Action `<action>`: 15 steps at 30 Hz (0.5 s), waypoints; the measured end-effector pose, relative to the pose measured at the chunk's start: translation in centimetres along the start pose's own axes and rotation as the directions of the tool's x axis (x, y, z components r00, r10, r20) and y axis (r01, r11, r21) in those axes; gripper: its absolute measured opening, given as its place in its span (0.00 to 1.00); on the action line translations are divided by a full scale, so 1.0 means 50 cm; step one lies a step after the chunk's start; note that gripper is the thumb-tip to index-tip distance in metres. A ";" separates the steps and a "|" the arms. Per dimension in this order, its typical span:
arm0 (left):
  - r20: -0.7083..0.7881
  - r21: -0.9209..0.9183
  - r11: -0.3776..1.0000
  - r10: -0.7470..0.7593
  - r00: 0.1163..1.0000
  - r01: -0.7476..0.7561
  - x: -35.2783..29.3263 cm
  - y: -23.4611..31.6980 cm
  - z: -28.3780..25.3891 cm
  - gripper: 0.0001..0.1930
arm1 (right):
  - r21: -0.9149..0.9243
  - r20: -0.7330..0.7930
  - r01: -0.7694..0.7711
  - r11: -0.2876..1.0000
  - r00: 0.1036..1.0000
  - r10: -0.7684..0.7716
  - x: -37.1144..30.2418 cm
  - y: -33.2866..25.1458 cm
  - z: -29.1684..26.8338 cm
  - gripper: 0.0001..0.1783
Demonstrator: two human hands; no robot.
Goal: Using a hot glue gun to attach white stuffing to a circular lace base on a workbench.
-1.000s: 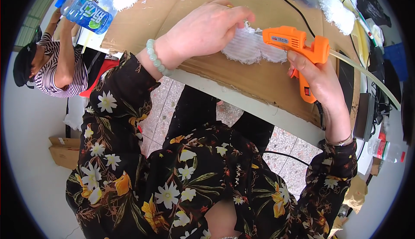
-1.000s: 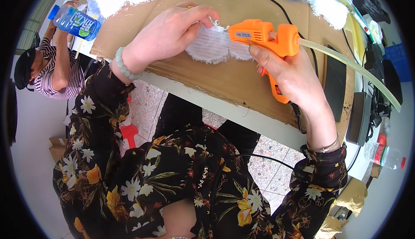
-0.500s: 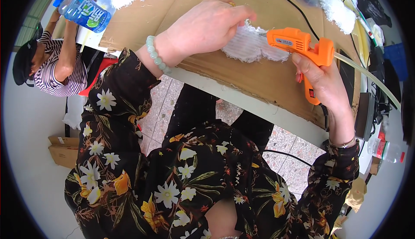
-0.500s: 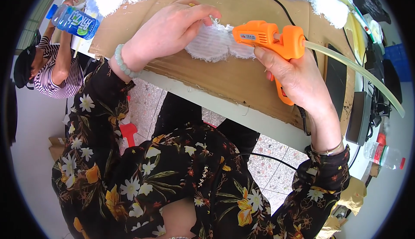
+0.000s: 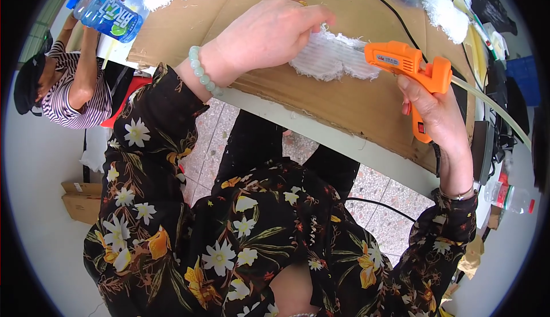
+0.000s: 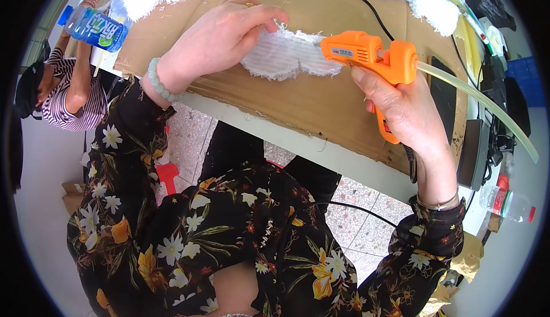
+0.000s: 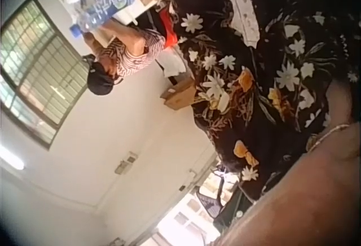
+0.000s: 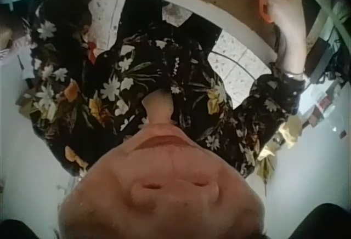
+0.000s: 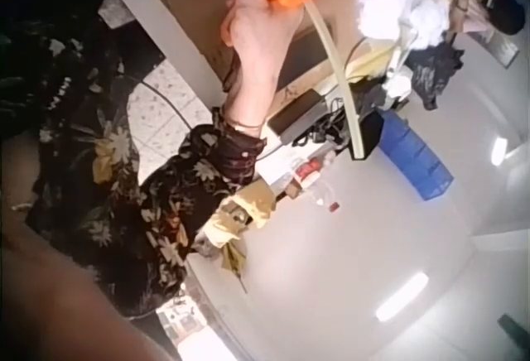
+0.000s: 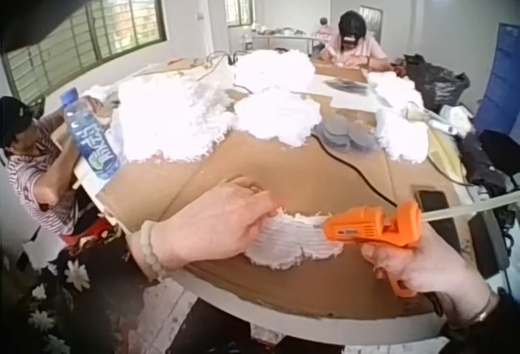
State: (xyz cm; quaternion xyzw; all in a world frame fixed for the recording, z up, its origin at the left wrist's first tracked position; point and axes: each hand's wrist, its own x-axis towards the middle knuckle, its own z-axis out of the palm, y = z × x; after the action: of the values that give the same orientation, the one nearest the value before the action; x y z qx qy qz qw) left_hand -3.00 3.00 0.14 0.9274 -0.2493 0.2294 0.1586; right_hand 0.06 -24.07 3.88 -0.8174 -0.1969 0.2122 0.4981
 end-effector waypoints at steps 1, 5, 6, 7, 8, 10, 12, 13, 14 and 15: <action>-0.003 -0.011 1.000 0.007 1.000 -0.007 0.003 -0.002 0.008 0.16 | -0.005 -0.009 -0.008 1.000 1.000 0.008 -0.002 0.004 -0.002 0.15; 0.001 -0.020 1.000 -0.001 1.000 0.001 0.007 -0.004 0.016 0.15 | 0.010 -0.052 -0.024 1.000 0.998 0.024 -0.008 0.015 -0.011 0.15; -0.001 -0.001 1.000 -0.005 1.000 0.005 0.003 -0.001 0.006 0.15 | 0.011 -0.044 -0.016 1.000 0.999 0.017 -0.011 0.010 -0.012 0.15; -0.009 0.005 1.000 -0.013 1.000 0.013 -0.001 0.003 -0.005 0.15 | 0.005 -0.037 -0.009 1.000 0.999 0.009 -0.014 0.006 -0.011 0.15; -0.015 0.009 1.000 -0.003 1.000 0.003 0.000 0.002 -0.002 0.15 | 0.010 -0.043 0.006 1.000 0.999 -0.006 -0.014 0.009 -0.012 0.16; -0.027 0.007 1.000 0.006 1.000 -0.006 0.001 0.000 0.001 0.15 | 0.009 -0.048 0.019 1.000 0.999 -0.018 -0.017 0.008 -0.015 0.17; -0.005 0.007 1.000 0.014 1.000 -0.014 0.002 -0.004 0.004 0.15 | -0.005 -0.042 -0.024 1.000 0.999 0.024 -0.019 0.003 -0.019 0.14; -0.009 0.004 1.000 0.012 1.000 -0.012 0.001 -0.005 0.005 0.15 | -0.011 -0.040 -0.026 1.000 0.999 0.026 -0.020 0.005 -0.021 0.14; -0.014 -0.001 1.000 0.017 1.000 -0.017 0.002 -0.005 0.007 0.15 | -0.006 -0.048 -0.028 1.000 0.998 0.028 -0.021 0.009 -0.026 0.14; -0.019 -0.005 1.000 0.022 1.000 -0.022 0.003 -0.005 0.008 0.15 | 0.000 -0.054 -0.030 1.000 0.998 0.030 -0.023 0.013 -0.029 0.14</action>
State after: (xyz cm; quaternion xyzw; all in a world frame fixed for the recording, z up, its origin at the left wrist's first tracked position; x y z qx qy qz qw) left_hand -2.59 3.00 -0.18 0.9219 -0.2587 0.2391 0.1611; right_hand -0.01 -26.01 4.07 -0.8259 -0.1712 0.1972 0.4997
